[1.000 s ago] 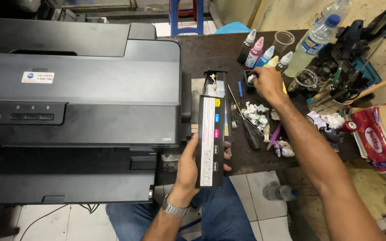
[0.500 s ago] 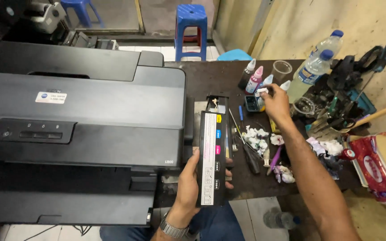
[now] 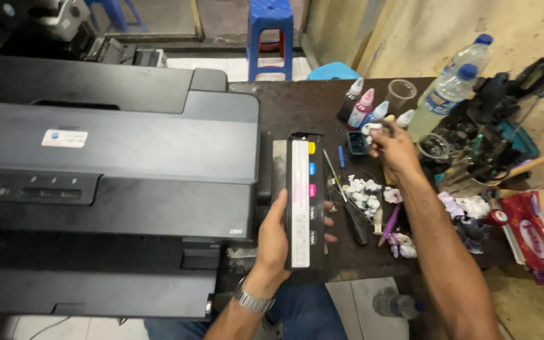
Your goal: The person removes the ink cartridge assembly from a printer, uses a screwdriver to adjust components, and wipes the cartridge and printer interior with a tissue. They then handle a separate ink cartridge, wipe it, and place it back into the printer.
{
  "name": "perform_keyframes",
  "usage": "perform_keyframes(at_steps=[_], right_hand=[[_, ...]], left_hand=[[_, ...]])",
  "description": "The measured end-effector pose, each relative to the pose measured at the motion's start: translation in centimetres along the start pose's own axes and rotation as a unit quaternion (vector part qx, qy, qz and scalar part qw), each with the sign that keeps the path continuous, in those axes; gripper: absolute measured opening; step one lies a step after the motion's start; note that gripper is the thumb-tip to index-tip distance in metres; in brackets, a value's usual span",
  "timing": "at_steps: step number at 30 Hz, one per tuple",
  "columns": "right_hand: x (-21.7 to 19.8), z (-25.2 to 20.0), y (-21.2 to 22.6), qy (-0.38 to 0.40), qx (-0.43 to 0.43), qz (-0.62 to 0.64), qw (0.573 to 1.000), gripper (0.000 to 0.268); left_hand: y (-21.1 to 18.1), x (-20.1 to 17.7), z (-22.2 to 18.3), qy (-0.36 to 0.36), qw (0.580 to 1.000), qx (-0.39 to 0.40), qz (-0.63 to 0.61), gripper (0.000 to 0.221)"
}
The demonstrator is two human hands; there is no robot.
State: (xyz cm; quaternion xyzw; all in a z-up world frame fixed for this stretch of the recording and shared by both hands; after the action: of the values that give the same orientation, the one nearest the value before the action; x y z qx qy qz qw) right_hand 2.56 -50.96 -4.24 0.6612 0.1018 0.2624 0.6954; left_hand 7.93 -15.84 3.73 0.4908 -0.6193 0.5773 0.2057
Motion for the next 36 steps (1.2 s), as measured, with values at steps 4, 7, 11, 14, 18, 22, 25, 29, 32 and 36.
perform_keyframes(at_steps=[4,7,11,14,18,22,25,29,32,36], right_hand=[[5.7,-8.0,8.2,0.045,-0.037,-0.022,0.998,0.041],[7.5,-12.3,9.5,0.056,-0.013,0.041,0.997,0.033],[10.3,-17.5,11.2,0.101,-0.024,0.024,0.994,0.041],[12.5,-19.4,13.5,0.129,-0.046,-0.078,0.987,0.04],[15.8,-20.8,16.7,0.194,-0.19,-0.192,0.943,0.028],[17.4,-21.0,18.1,0.217,-0.323,-0.282,0.877,0.022],[18.4,-21.1,18.3,0.231,-0.38,-0.323,0.835,0.019],[19.3,-22.1,18.1,0.271,-0.421,-0.344,0.794,0.015],[19.1,-22.0,17.4,0.287,-0.434,-0.351,0.778,0.014],[18.3,-20.7,17.0,0.268,-0.452,-0.374,0.764,0.016]], left_hand=[[0.5,-1.5,1.5,-0.037,0.998,-0.011,-0.043,0.065],[0.4,-1.3,1.9,-0.027,0.999,-0.005,-0.023,0.064],[0.8,-1.6,1.9,-0.037,0.998,-0.015,-0.043,0.064],[0.8,-1.7,1.7,-0.045,0.998,-0.015,-0.047,0.06],[1.2,-2.0,1.8,-0.046,0.998,-0.018,-0.04,0.063],[0.8,-1.3,0.7,-0.051,0.997,-0.014,-0.052,0.06],[0.4,-0.8,0.6,-0.043,0.998,-0.01,-0.041,0.06],[0.5,-1.6,0.5,-0.073,0.997,-0.001,-0.039,0.053],[0.8,-2.3,0.9,-0.079,0.996,-0.008,-0.041,0.051],[2.1,-2.9,1.8,-0.061,0.995,-0.033,-0.065,0.053]])
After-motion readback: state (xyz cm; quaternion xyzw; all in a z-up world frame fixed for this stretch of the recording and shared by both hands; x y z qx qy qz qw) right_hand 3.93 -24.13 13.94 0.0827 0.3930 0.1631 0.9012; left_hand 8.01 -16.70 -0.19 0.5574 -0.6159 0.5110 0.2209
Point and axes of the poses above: each hand's wrist, its own z-axis towards the middle knuckle, its own x-axis out of the palm, y = z × x, the point moved 10 cm from there along z, towards the middle knuckle, and after that the axes turned 8 degrees about -x, right-handed, at the moved point
